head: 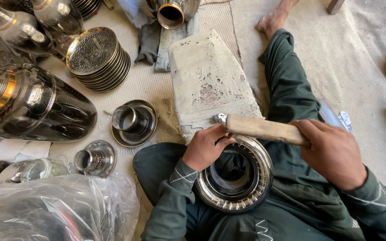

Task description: The person sits on the floor with a brass vessel on their lap and hammers a decorative pattern into its rim, holding a punch against the metal with one hand and striking it with a wooden mallet in the other, repositioning the punch repeatedly around the rim.

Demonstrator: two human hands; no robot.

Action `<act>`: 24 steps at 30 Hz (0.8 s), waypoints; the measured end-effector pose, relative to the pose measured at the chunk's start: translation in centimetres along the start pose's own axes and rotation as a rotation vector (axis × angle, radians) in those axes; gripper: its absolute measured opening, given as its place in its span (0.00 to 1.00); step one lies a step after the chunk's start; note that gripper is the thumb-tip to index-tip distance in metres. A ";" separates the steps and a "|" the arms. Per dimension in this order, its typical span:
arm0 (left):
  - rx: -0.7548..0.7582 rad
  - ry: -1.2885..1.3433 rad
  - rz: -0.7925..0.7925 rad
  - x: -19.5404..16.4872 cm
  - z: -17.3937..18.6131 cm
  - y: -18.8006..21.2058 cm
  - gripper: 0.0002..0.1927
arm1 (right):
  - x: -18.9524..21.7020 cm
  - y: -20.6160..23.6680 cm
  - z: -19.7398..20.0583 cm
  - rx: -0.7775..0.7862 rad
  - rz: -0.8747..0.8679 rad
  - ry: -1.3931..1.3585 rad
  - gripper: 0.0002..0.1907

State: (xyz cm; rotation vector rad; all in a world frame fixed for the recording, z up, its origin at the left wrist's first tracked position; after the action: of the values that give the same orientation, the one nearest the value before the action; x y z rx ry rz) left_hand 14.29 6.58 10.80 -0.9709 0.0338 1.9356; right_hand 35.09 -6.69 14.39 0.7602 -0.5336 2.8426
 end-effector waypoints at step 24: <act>-0.019 0.018 -0.039 0.0 -0.2 0.8 0.15 | 0.8 1.2 0.1 -0.104 0.038 -0.166 0.17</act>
State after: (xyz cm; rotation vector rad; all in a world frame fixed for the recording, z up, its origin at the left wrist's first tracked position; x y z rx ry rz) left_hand 13.80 6.08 10.39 -0.9943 0.0064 1.8951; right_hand 34.18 -7.77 14.58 0.9816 -0.7203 2.7749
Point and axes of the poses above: each hand's wrist, its own y-axis away from the middle knuckle, its own z-axis out of the back of the hand, x = y × z, the point moved 8 cm from there along -y, towards the middle knuckle, and after that the axes turned 6 degrees about -y, right-handed, at the moved point
